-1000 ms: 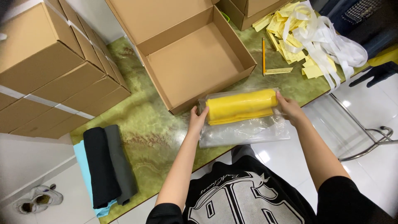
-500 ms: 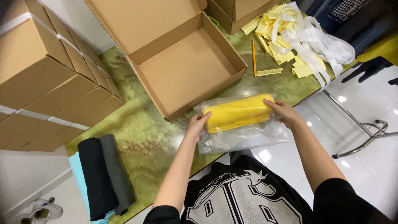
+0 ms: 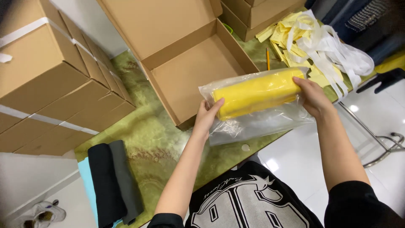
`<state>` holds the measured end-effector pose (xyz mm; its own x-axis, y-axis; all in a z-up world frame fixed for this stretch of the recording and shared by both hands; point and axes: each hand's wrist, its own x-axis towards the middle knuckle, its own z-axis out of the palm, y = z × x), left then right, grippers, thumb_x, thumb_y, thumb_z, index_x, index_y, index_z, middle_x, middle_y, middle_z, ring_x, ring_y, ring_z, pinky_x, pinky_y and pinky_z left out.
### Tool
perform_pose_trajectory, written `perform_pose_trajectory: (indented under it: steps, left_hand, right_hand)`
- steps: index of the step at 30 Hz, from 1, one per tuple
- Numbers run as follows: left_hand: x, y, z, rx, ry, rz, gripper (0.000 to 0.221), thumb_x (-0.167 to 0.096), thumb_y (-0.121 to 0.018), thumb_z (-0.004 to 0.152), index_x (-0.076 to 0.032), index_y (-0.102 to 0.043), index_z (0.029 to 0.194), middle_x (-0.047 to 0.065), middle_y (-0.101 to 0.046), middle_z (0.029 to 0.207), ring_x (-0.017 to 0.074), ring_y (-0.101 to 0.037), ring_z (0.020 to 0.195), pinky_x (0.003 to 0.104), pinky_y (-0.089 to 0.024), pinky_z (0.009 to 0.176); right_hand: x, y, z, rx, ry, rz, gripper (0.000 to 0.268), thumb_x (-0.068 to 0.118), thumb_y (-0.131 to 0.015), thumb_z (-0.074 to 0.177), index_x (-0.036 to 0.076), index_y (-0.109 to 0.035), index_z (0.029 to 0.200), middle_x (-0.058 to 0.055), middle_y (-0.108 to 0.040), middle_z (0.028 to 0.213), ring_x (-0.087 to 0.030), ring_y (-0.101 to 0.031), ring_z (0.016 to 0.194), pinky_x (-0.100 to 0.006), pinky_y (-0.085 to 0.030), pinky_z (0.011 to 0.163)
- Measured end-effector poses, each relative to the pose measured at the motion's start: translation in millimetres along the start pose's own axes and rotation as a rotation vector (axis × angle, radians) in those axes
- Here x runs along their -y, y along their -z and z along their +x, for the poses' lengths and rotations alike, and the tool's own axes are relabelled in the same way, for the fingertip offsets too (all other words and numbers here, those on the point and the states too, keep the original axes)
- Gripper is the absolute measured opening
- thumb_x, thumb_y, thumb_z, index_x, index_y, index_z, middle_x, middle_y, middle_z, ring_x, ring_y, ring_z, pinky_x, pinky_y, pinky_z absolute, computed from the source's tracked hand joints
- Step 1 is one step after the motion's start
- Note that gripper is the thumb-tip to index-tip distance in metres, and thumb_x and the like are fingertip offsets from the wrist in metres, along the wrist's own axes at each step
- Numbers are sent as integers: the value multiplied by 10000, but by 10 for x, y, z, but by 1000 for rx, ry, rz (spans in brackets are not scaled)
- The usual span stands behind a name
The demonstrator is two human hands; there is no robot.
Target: The person places a rolled yellow item into a clear plastic bag, seals it, and then puts it into a cardboard box. They close the box and tie it with a white ribbon.
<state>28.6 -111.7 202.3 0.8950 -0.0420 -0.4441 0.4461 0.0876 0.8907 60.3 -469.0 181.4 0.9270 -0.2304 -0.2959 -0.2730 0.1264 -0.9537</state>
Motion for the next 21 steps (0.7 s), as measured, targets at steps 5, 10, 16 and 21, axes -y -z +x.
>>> perform_pose_trajectory:
  steps: [5, 10, 16, 21]
  left_hand:
    - [-326, 402, 159, -120, -83, -85, 960, -593, -880, 821, 2, -547, 1496, 241, -543, 1501, 333, -463, 1470, 458, -380, 1192]
    - [-383, 804, 515, -269, -113, -182, 903, -626, -863, 828, 9, -623, 1424, 191, -583, 1438, 274, -482, 1422, 429, -384, 1175]
    - [-331, 1096, 1176, -424, -58, -233, 793, -640, -855, 821, -15, -693, 1281, 151, -654, 1269, 264, -564, 1291, 384, -434, 1101]
    - [138, 1397, 2025, -519, 66, -130, 757, -715, -885, 763, -87, -735, 1159, 96, -715, 1158, 231, -652, 1194, 352, -490, 1005]
  right_hand:
    - [386, -755, 482, 111, 12, -58, 550, 410, -837, 1022, -12, -648, 1320, -92, -677, 1181, -222, -694, 1046, -439, -599, 909]
    - [533, -1537, 982, 237, 22, -208, 642, 496, -820, 1030, -4, -639, 1390, -145, -654, 1284, -238, -662, 1170, -495, -530, 1012]
    - [172, -2119, 1908, 317, 14, -262, 659, 465, -825, 1023, -43, -635, 1396, -200, -669, 1239, -303, -676, 1116, -533, -560, 977]
    - [-45, -2374, 2374, 308, -6, -393, 621, 437, -831, 1016, -47, -663, 1368, -233, -685, 1278, -311, -664, 1222, -489, -528, 1013]
